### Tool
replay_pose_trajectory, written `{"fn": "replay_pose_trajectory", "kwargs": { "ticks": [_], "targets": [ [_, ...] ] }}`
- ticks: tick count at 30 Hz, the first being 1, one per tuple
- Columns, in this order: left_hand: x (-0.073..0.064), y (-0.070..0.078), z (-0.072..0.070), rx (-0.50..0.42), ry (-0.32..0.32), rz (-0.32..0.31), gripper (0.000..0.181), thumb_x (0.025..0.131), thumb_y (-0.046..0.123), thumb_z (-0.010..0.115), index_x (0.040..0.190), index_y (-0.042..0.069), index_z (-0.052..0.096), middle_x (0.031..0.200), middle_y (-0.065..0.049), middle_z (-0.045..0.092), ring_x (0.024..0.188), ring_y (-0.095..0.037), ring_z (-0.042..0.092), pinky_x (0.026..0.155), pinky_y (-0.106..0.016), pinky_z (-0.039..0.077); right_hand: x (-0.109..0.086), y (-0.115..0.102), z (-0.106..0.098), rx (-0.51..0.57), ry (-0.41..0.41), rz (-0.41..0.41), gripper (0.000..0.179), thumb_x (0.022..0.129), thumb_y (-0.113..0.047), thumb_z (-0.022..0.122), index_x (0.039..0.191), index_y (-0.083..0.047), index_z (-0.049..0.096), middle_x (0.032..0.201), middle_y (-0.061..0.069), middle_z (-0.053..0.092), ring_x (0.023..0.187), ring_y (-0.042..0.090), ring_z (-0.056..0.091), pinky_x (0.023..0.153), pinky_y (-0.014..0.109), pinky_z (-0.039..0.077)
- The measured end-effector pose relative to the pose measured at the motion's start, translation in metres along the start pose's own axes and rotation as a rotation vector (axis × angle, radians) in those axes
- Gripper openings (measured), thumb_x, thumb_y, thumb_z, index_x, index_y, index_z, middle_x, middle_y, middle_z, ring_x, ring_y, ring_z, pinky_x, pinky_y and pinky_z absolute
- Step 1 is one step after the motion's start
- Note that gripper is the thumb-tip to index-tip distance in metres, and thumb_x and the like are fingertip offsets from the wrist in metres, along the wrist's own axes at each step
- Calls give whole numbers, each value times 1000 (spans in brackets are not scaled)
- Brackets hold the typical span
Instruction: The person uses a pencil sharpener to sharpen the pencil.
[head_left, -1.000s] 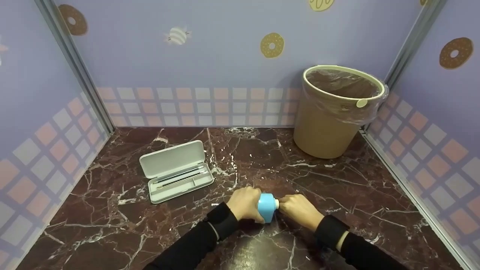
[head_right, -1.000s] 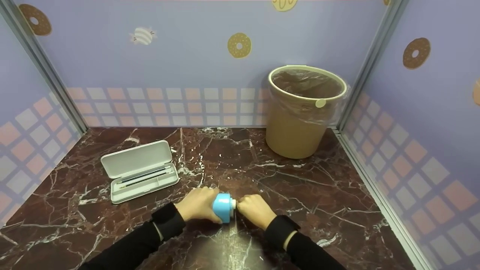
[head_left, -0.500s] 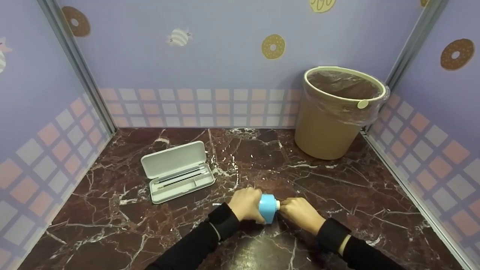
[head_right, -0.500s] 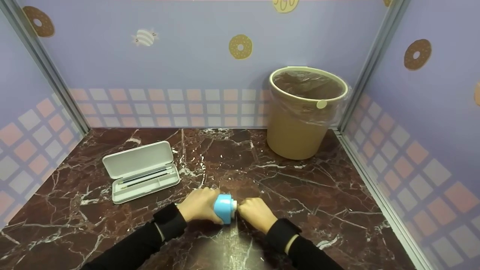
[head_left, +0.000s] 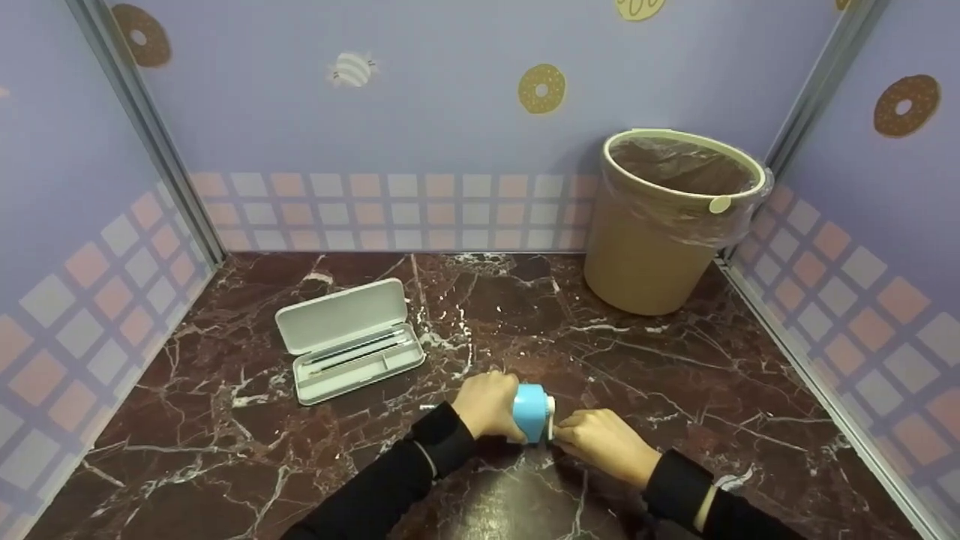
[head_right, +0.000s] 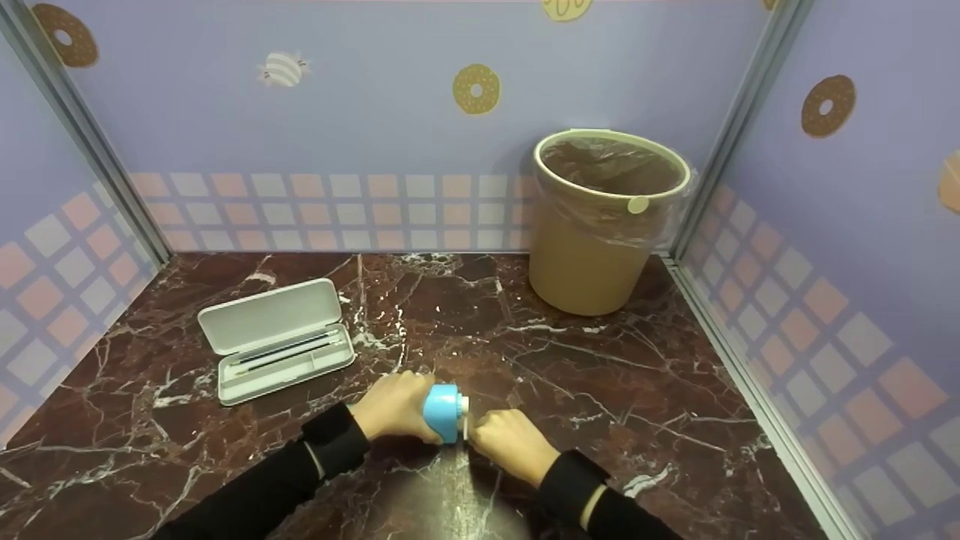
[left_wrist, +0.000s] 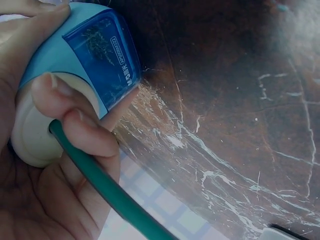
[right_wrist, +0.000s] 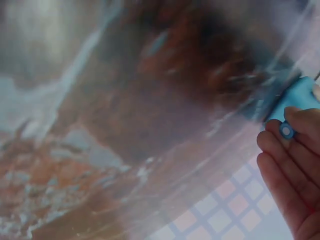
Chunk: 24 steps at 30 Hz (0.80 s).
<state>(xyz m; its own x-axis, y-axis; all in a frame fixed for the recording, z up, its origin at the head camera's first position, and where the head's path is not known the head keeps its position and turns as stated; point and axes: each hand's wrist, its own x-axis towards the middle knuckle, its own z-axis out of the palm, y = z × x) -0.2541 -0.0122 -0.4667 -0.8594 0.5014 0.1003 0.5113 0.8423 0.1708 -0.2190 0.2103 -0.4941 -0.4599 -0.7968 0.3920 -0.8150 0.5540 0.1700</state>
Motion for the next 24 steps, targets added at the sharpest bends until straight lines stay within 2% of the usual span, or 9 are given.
{"fn": "replay_pose_trajectory", "kwargs": {
  "ticks": [5, 13, 18, 24],
  "targets": [
    [0, -2, -1, 8, -16, -16, 59, 54, 46, 96, 91, 10, 68, 84, -3, 70, 73, -18, 65, 61, -33, 53, 1, -4, -11, -1, 44, -43, 22, 78, -13, 83, 74, -18, 61, 72, -10, 69, 60, 5, 61, 52, 22, 46],
    [2, -1, -3, -2, -43, -13, 59, 54, 45, 96, 92, 10, 69, 85, -3, 71, 74, -18, 65, 64, -35, 55, 1, -5, -21, -5, 91, -53, 22, 79, -20, 84, 73, -18, 62, 70, -11, 67, 59, 4, 60, 51, 20, 45],
    [3, 0, -6, 9, -56, -15, 57, 54, 44, 96, 89, 10, 67, 84, -3, 70, 73, -18, 65, 64, -35, 56, 4, -4, -32, -40, 120, -78, 16, 76, -15, 85, 80, -16, 70, 72, -10, 68, 60, 5, 60, 54, 21, 47],
    [3, 0, -8, 15, -66, 11, 56, 54, 43, 96, 90, 10, 68, 83, -3, 71, 73, -18, 65, 64, -35, 57, 8, 0, -44, -64, 130, -91, 15, 76, -13, 85, 87, -14, 75, 78, -9, 74, 66, 5, 64, 59, 19, 52]
  ]
}}
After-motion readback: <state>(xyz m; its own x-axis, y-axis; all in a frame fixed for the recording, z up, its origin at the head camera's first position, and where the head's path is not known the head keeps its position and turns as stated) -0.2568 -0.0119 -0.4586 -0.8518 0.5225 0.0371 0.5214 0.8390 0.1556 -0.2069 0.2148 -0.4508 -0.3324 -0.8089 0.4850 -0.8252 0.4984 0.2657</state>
